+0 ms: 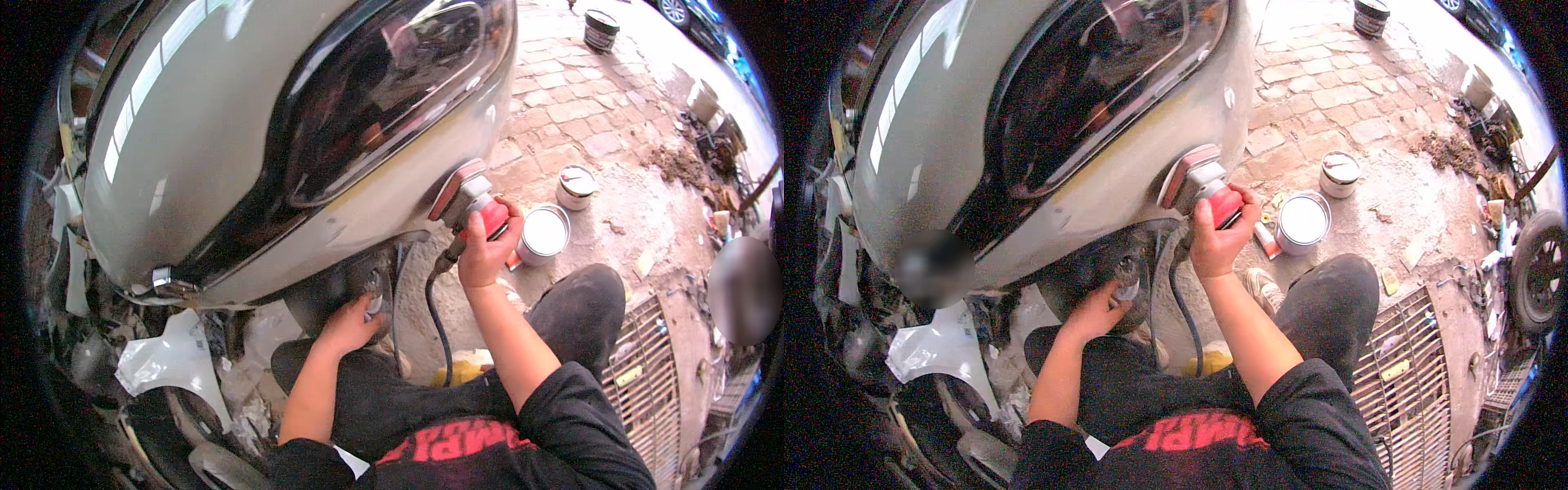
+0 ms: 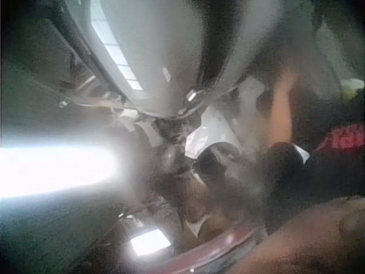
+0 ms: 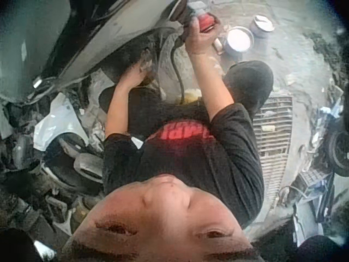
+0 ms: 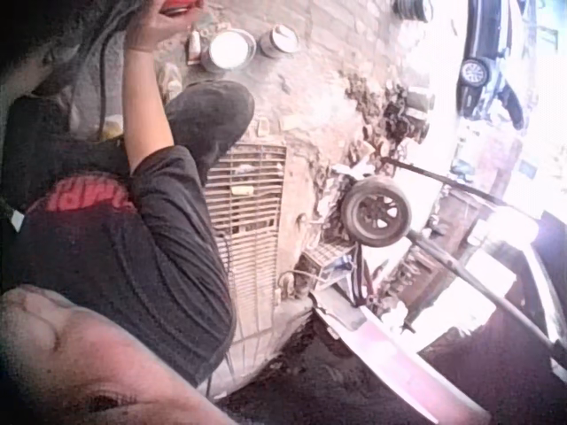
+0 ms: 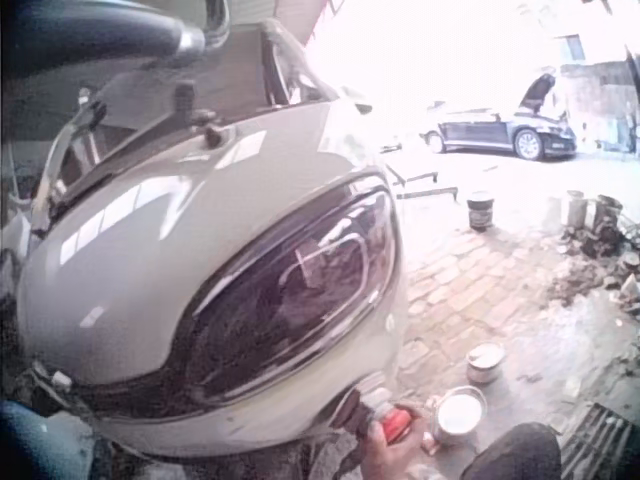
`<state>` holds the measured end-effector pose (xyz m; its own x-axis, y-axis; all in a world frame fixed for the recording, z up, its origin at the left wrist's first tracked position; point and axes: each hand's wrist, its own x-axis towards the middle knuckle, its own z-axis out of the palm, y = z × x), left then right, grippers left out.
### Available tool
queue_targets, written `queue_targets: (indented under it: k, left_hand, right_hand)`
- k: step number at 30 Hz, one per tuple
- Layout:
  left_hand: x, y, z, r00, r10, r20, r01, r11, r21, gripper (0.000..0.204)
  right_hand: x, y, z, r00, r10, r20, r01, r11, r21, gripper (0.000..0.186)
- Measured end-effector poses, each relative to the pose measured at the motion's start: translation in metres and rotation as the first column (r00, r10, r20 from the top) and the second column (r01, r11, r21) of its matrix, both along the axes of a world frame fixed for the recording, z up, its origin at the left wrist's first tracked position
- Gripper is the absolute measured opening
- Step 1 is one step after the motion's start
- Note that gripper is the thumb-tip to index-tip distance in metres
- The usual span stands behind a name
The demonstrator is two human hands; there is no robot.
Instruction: The person sands the front panel of a small white vehicle using a pneumatic orbital sander, then wipes the surface by hand.
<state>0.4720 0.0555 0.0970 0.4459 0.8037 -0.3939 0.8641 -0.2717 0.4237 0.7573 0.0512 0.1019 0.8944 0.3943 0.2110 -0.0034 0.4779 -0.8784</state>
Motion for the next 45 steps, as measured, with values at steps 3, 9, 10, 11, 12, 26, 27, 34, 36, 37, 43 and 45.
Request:
queue_targets:
  k: [3,9,10,11,12,26,27,34,36,37,43,45]
  left_hand:
    - [0.020,0.003,0.001,1.000,0.000,-0.011,0.000,1.000,0.004,0.049]
    - [0.027,0.005,-0.019,0.999,0.049,0.005,-0.048,0.996,-0.078,0.055]
    - [0.026,0.007,-0.024,0.999,0.041,0.012,-0.040,0.994,-0.100,0.054]
    - [0.034,0.010,-0.027,0.999,0.037,0.024,-0.034,0.991,-0.126,0.054]
    - [0.041,0.015,-0.029,1.000,0.022,0.009,-0.021,0.990,-0.138,0.053]
    - [0.053,0.030,-0.065,0.980,-0.192,-0.049,0.182,0.969,-0.168,0.049]
    - [0.052,0.032,-0.067,0.979,-0.200,-0.044,0.192,0.970,-0.149,0.049]
    - [0.047,0.036,-0.074,0.980,-0.197,-0.003,0.194,0.966,-0.169,0.053]
    - [0.053,0.027,-0.055,0.981,-0.141,-0.132,0.103,0.961,-0.258,0.054]
    - [0.057,0.026,-0.051,0.985,-0.106,-0.133,0.065,0.957,-0.283,0.054]
    - [0.068,0.031,-0.057,0.958,-0.081,0.275,0.146,0.963,-0.225,0.054]
    - [0.063,0.032,-0.068,0.924,-0.048,0.381,0.137,0.967,-0.213,0.053]
  right_hand:
    - [0.008,0.001,-0.004,0.999,0.025,0.031,-0.024,1.000,-0.012,0.056]
    - [-0.002,0.005,0.008,0.994,0.090,-0.063,-0.091,0.996,-0.013,0.057]
    - [-0.002,0.006,0.010,0.993,0.084,-0.082,-0.083,0.996,0.013,0.057]
    - [0.000,0.007,0.010,0.992,0.079,-0.095,-0.076,0.996,0.035,0.057]
    - [0.006,0.006,0.009,0.993,0.100,-0.061,-0.099,0.995,0.025,0.057]
    - [0.006,0.010,-0.016,0.992,0.127,0.012,-0.127,0.992,-0.009,0.062]
    - [0.006,0.009,-0.015,0.992,0.114,0.049,-0.113,0.993,-0.025,0.062]
    - [0.000,0.006,-0.013,0.982,0.071,0.175,-0.062,0.997,-0.053,0.062]
    - [0.019,0.011,0.004,0.997,0.049,0.065,-0.042,0.993,-0.111,0.063]
    - [0.026,0.013,0.009,0.999,0.037,0.013,-0.035,0.989,-0.141,0.063]
    - [-0.016,-0.005,0.000,0.967,0.174,0.188,-0.173,0.985,-0.022,0.060]
    - [-0.024,-0.007,0.001,0.948,0.194,0.252,-0.200,0.980,0.000,0.059]
